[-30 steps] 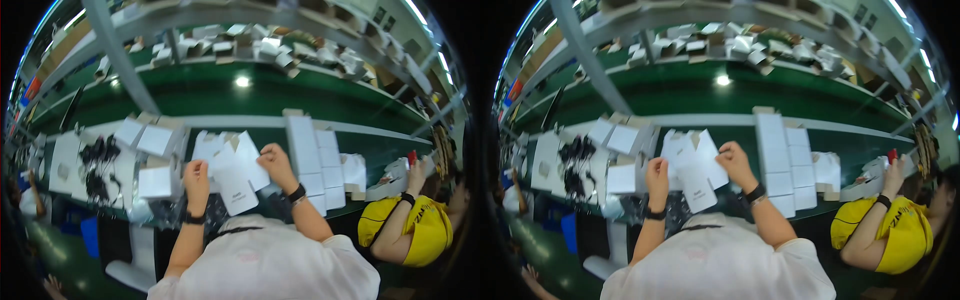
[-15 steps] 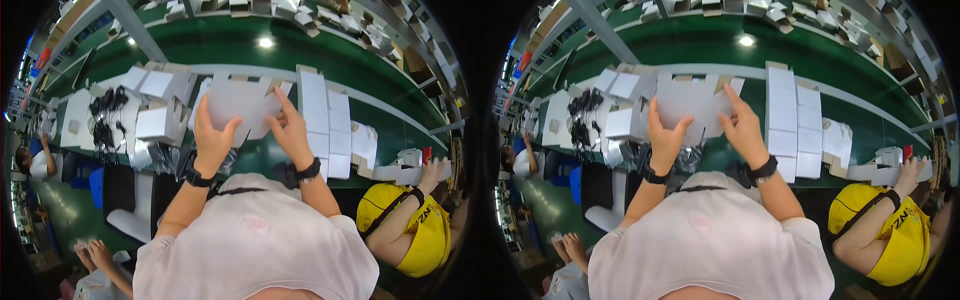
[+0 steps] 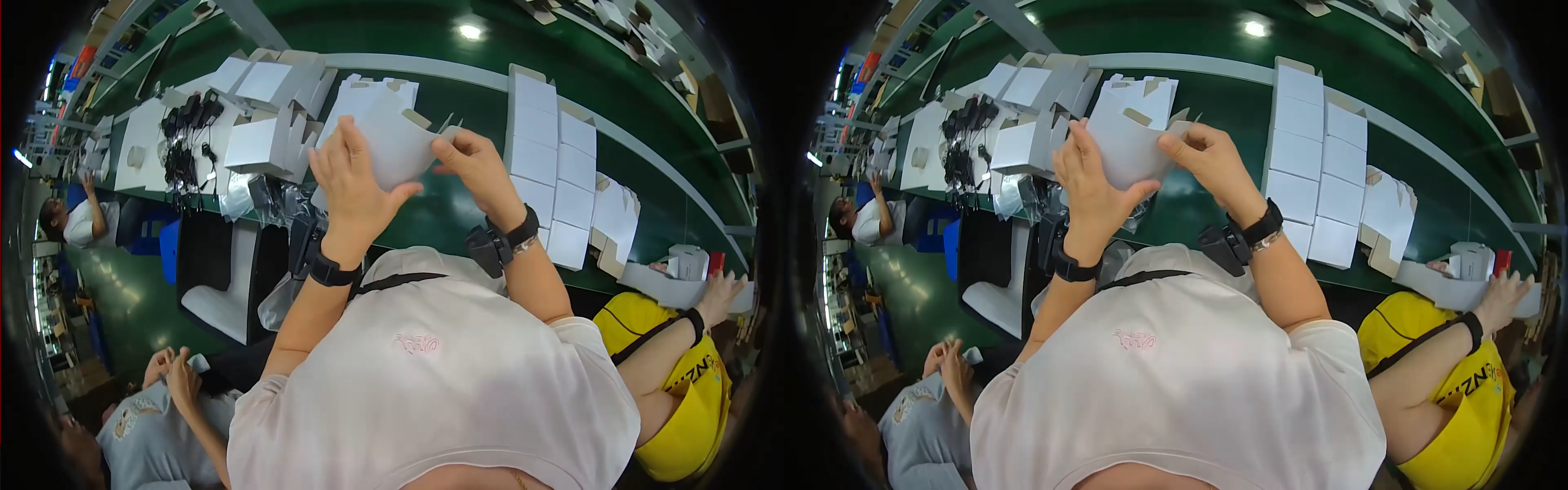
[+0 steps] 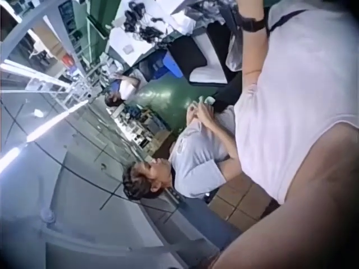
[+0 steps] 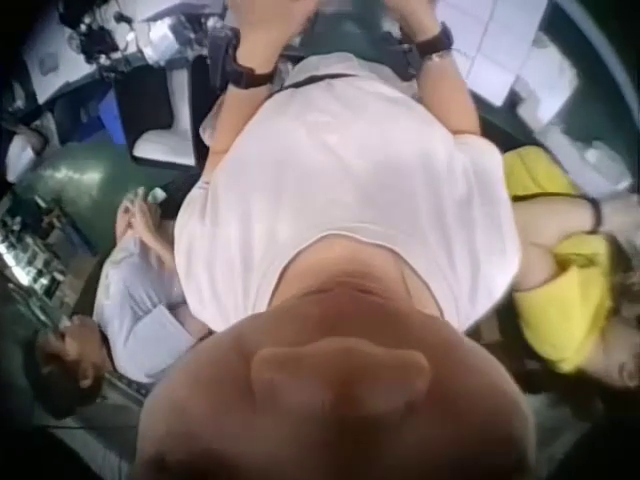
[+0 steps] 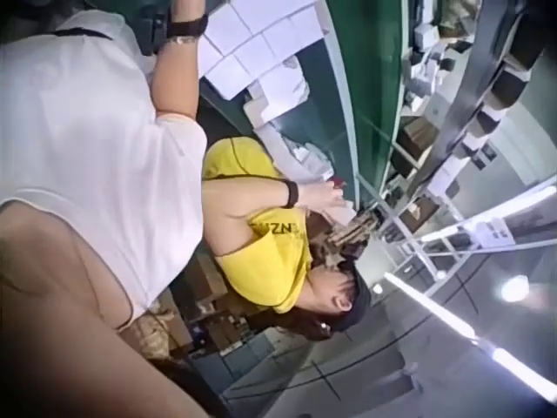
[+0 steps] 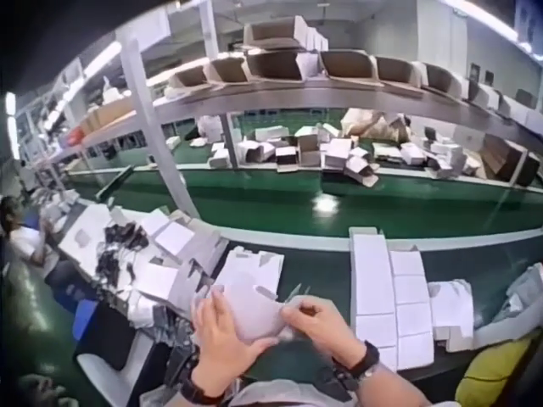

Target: The person folds a white cardboard box by hand, places it onto a stack on the table, and then picks up a flat cardboard sheet to fold into another box.

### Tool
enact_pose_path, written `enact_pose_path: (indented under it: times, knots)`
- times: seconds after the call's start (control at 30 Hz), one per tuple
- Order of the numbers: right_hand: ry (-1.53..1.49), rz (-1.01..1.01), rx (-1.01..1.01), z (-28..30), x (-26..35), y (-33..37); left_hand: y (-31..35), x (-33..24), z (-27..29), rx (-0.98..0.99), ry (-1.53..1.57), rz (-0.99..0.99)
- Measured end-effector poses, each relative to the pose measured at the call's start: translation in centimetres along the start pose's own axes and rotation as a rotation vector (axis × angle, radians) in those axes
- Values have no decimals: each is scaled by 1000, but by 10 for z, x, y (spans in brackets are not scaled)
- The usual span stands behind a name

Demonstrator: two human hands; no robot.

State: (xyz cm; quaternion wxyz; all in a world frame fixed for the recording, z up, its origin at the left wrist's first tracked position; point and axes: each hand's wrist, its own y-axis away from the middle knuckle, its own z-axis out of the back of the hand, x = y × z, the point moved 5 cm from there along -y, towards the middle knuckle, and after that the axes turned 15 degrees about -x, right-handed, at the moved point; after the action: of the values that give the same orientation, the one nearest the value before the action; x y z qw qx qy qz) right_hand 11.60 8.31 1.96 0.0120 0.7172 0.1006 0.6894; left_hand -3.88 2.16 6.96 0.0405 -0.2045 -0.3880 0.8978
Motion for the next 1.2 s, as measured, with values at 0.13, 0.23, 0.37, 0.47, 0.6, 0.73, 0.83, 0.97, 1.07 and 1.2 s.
enact_pose_path:
  times: [0.13,0.23,0.37,0.47,0.6,0.73,0.83,0.97,1.07,1.2]
  knots:
    - [447,284,-247,-1,21,11,13,0,-1,-7,-10,84]
    - [518,488,-236,-16,43,28,18,-2,-5,-89,-28,231]
    - [670,705,-234,-21,52,41,18,5,-2,-49,-77,303]
    - [656,720,-143,-20,60,41,18,15,7,-4,-178,352]
    - [634,647,105,-17,61,29,21,22,14,-19,60,293]
    - [658,785,190,-26,64,32,14,5,10,-35,276,59]
    - [595,694,144,-37,55,37,12,4,-4,52,364,100]
    - [554,415,62,-26,55,25,11,11,-4,222,463,60]
    - [581,282,39,-26,59,26,26,30,-15,314,477,148]
    - [641,100,82,-16,49,17,41,37,-33,507,529,53]
